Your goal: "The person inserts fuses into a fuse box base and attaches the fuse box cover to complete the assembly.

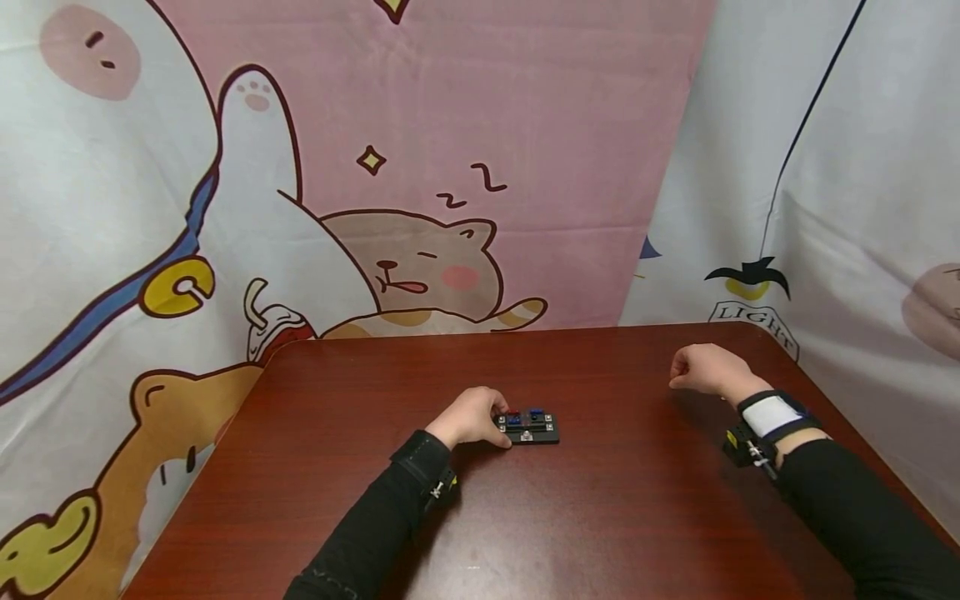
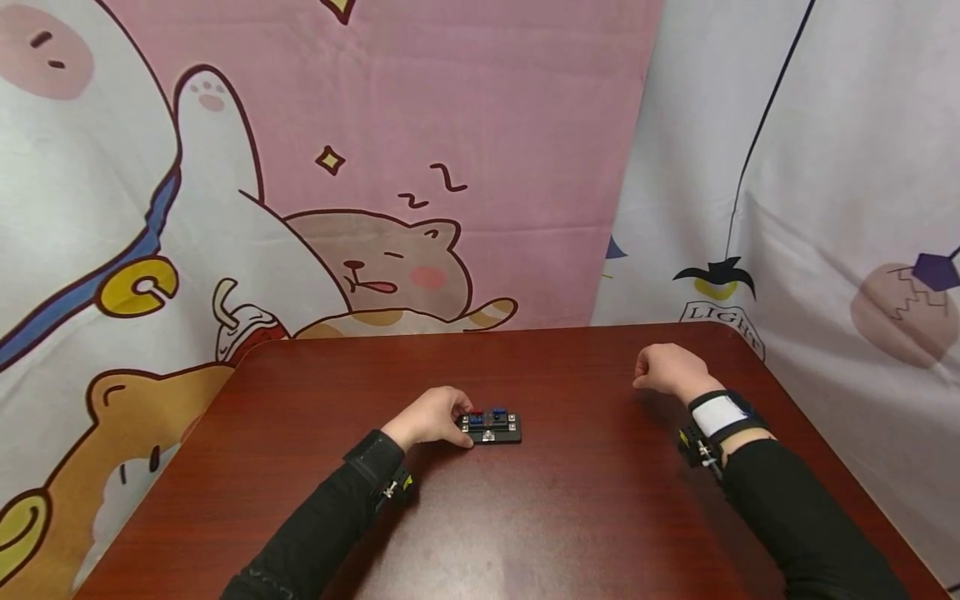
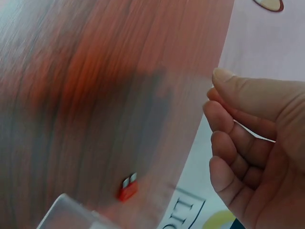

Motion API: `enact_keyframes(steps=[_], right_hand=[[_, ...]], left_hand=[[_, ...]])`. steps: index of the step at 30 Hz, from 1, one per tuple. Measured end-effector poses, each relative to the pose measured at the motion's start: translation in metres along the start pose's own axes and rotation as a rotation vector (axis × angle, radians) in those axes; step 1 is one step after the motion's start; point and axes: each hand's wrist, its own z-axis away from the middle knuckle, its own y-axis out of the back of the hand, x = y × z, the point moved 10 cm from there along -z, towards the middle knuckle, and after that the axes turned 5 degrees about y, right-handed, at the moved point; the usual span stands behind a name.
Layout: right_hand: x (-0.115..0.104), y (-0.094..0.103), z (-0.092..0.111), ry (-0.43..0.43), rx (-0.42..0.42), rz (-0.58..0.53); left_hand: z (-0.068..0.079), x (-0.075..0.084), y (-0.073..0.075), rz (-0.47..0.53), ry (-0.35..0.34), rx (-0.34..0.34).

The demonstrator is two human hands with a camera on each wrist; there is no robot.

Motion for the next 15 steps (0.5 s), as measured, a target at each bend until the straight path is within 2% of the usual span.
enact_keyframes(steps=[5, 15], right_hand=[[0.027, -0.002, 0.007, -0.086, -0.025, -0.039], [0.059, 0.001, 0.022, -0.171, -0.048, -0.053]], left_hand=[[0.000, 0.001, 0.000, -0.003, -0.003, 0.004], [-0.001, 0.001, 0.001, -0.004, -0.002, 0.008]])
